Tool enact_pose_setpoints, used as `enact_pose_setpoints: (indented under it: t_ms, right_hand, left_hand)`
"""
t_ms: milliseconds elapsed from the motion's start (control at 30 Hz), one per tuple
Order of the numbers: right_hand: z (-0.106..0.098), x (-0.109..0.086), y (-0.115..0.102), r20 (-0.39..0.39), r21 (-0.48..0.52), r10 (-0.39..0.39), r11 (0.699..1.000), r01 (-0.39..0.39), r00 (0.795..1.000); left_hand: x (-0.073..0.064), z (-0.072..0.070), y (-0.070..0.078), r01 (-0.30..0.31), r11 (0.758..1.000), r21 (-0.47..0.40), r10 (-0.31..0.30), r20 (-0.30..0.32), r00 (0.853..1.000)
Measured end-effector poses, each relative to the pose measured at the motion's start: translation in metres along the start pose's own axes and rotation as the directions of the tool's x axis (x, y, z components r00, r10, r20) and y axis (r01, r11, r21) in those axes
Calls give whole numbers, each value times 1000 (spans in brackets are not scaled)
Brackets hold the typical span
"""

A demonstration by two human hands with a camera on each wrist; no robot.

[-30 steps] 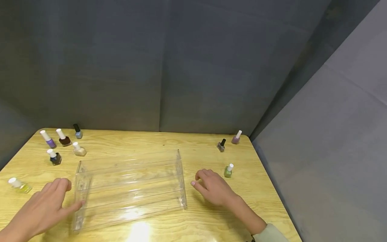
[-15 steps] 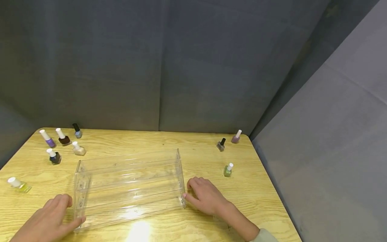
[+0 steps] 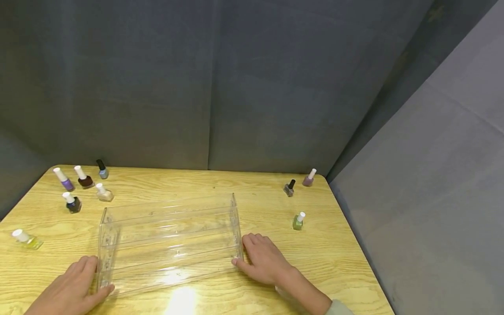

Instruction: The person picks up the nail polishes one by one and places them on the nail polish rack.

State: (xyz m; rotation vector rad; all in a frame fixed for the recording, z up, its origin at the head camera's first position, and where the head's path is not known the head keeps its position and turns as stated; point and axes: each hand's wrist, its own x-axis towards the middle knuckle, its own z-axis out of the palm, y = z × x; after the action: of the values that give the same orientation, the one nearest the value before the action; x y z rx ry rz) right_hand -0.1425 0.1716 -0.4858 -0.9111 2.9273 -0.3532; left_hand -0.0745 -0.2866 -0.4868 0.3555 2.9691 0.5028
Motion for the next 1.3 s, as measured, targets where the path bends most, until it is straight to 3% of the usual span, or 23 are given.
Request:
enact_pose_setpoints:
  t_ms: [167, 400, 700, 900, 1133, 1300]
  right_hand:
    - [3, 4, -3, -26, -43, -1, 999, -1, 1000]
    - [6, 9, -4, -90, -108, -13, 994, 4, 996]
    - [11, 17, -3, -54, -162, 37, 986, -46, 998]
    - [14, 20, -3, -57, -182, 26, 983, -36, 998]
    - [13, 21, -4, -43, -214, 19, 976, -28, 999]
    - [13, 20, -3, -41, -228, 16, 973, -25, 999]
  left_hand:
    - [2, 4, 1, -16, 997, 73, 21, -70, 997]
    - [4, 7, -2, -70, 979, 193, 107, -185, 977]
    - [6, 13, -9, -109, 971, 212, 148, -175, 973]
    - [8, 13, -12, -131, 964, 231, 180, -204, 962]
    - [9, 13, -16, -121, 969, 216, 163, -188, 968]
    - [10, 14, -17, -152, 961, 231, 204, -223, 953]
